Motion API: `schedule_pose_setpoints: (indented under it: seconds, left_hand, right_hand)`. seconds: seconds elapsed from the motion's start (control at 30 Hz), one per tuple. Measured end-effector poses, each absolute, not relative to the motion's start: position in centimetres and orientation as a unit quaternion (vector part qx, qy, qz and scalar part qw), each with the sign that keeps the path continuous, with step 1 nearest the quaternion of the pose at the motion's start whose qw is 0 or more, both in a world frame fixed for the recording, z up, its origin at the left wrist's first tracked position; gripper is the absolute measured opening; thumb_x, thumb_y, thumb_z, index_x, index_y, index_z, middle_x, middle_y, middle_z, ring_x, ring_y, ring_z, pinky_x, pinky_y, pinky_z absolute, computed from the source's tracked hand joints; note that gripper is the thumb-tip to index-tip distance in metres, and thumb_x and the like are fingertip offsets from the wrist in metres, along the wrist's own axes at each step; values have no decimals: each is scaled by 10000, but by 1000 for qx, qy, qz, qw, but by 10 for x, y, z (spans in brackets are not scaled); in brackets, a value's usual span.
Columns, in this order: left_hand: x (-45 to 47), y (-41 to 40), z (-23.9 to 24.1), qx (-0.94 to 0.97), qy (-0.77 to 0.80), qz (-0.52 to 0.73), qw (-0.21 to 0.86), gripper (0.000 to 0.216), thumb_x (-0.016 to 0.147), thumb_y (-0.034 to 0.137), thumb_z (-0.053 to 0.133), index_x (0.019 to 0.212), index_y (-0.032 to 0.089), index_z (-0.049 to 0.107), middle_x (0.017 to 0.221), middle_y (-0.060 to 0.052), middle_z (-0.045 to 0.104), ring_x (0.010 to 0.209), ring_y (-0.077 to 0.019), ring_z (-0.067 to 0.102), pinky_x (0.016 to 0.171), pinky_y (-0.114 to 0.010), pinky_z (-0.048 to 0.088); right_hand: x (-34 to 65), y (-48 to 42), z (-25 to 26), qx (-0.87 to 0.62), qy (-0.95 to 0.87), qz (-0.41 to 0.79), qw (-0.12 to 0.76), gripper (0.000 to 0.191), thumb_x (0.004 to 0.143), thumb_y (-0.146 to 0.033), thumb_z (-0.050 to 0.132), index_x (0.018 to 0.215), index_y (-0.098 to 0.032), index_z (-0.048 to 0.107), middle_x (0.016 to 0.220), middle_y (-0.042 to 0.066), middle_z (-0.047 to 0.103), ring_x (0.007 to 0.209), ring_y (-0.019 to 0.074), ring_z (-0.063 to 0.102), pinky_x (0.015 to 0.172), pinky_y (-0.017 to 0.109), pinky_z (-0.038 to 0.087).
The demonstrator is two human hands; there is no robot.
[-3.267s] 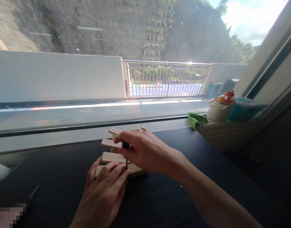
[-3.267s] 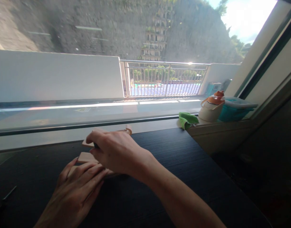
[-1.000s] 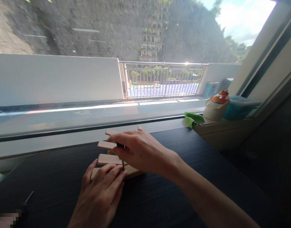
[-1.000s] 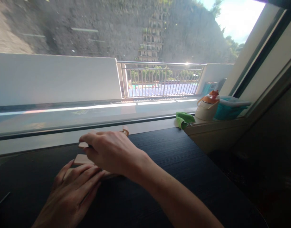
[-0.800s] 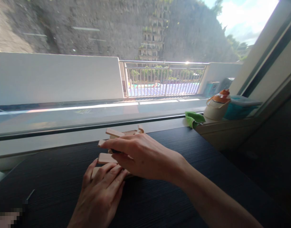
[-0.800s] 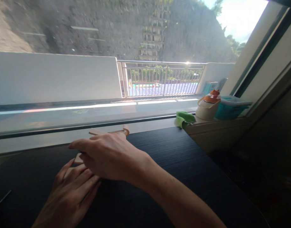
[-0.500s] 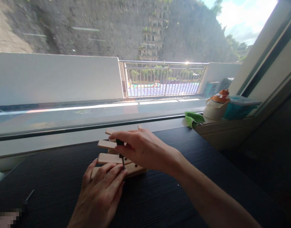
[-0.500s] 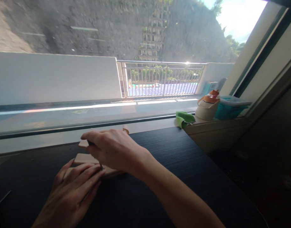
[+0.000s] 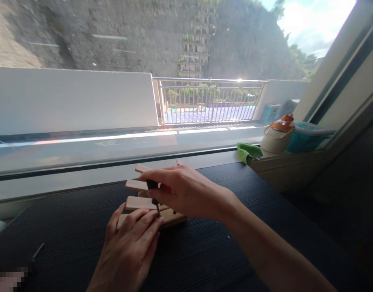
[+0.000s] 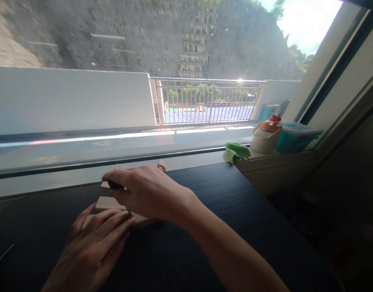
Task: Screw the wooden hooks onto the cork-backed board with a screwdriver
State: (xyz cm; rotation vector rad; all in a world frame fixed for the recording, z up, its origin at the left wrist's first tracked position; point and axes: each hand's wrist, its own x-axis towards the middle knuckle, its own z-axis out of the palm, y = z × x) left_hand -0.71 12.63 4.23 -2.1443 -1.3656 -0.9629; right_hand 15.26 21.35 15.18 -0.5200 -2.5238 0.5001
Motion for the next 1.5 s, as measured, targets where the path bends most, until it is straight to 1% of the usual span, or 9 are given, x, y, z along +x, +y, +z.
schedule_pose_setpoints:
  seconds: [0.13, 0.27, 0.37, 0.53, 0.7, 0.8, 1.07, 1.37, 1.5]
  left_hand:
    - [-7, 126, 42, -769, -491, -352, 210, 326, 945, 283, 411, 933, 212, 728, 941, -35, 746, 954, -210, 604, 1104, -440, 246]
    - [-7, 127, 41, -770, -489, -351, 211, 302, 935, 280, 432, 942, 214, 726, 953, -36, 747, 953, -210, 605, 1106, -442, 249]
    - [-7, 127, 41, -769, -491, -351, 211, 284, 928, 264, 444, 954, 221, 724, 975, -33, 743, 963, -211, 602, 1101, -447, 257]
    - [-8, 126, 40, -769, -495, -344, 211, 264, 911, 253, 457, 973, 245, 714, 986, -22, 739, 970, -214, 601, 1104, -474, 257]
    - [-8, 126, 40, -773, -498, -325, 222, 288, 921, 267, 429, 982, 256, 710, 983, -19, 737, 971, -213, 604, 1100, -478, 262]
    - [-8, 126, 40, -771, -495, -324, 237, 288, 918, 265, 431, 977, 253, 712, 971, -29, 734, 966, -217, 598, 1096, -478, 269]
    - [-9, 124, 41, -777, -509, -309, 204, 331, 925, 270, 401, 930, 265, 732, 926, -20, 734, 918, -239, 571, 1065, -495, 265]
    - [-11, 126, 39, -780, -495, -297, 241, 309, 917, 198, 422, 1019, 241, 711, 1007, -28, 737, 983, -226, 589, 1095, -470, 248]
    - [-14, 126, 41, -791, -486, -281, 241, 287, 901, 195, 462, 1039, 269, 703, 1010, -12, 734, 969, -213, 599, 1097, -453, 250]
  right_hand:
    - [152, 219, 148, -209, -921, 187, 270, 272, 932, -270, 514, 1158, -167, 624, 782, 4, 657, 720, 108, 574, 657, 212, 338]
    - [155, 215, 151, -208, -929, 146, 269, 298, 936, -337, 512, 1151, -166, 629, 877, 28, 655, 732, 112, 558, 648, 222, 331]
    - [157, 210, 155, -210, -937, 109, 257, 278, 941, -354, 499, 1059, -169, 668, 922, 44, 645, 754, 125, 554, 645, 236, 329]
    - [154, 213, 151, -190, -936, 134, 264, 233, 951, -320, 485, 1039, -176, 645, 953, 21, 669, 824, 123, 567, 682, 228, 328]
    - [147, 223, 143, -249, -917, 121, 287, 255, 949, -367, 476, 916, -176, 643, 693, -19, 600, 615, 88, 469, 583, 231, 253]
    - [145, 221, 142, -268, -909, 112, 297, 285, 935, -410, 491, 840, -177, 624, 632, -32, 549, 570, 81, 419, 565, 241, 220]
    - [148, 202, 151, -193, -946, 105, 239, 234, 923, -396, 506, 956, -200, 631, 869, 14, 636, 759, 132, 558, 643, 235, 310]
    - [141, 216, 140, -300, -911, 104, 263, 337, 933, -491, 448, 953, -185, 587, 668, -5, 609, 605, 128, 514, 582, 261, 235]
    - [145, 212, 143, -281, -922, 81, 254, 275, 922, -431, 483, 1046, -202, 570, 730, -3, 648, 623, 139, 543, 586, 263, 249]
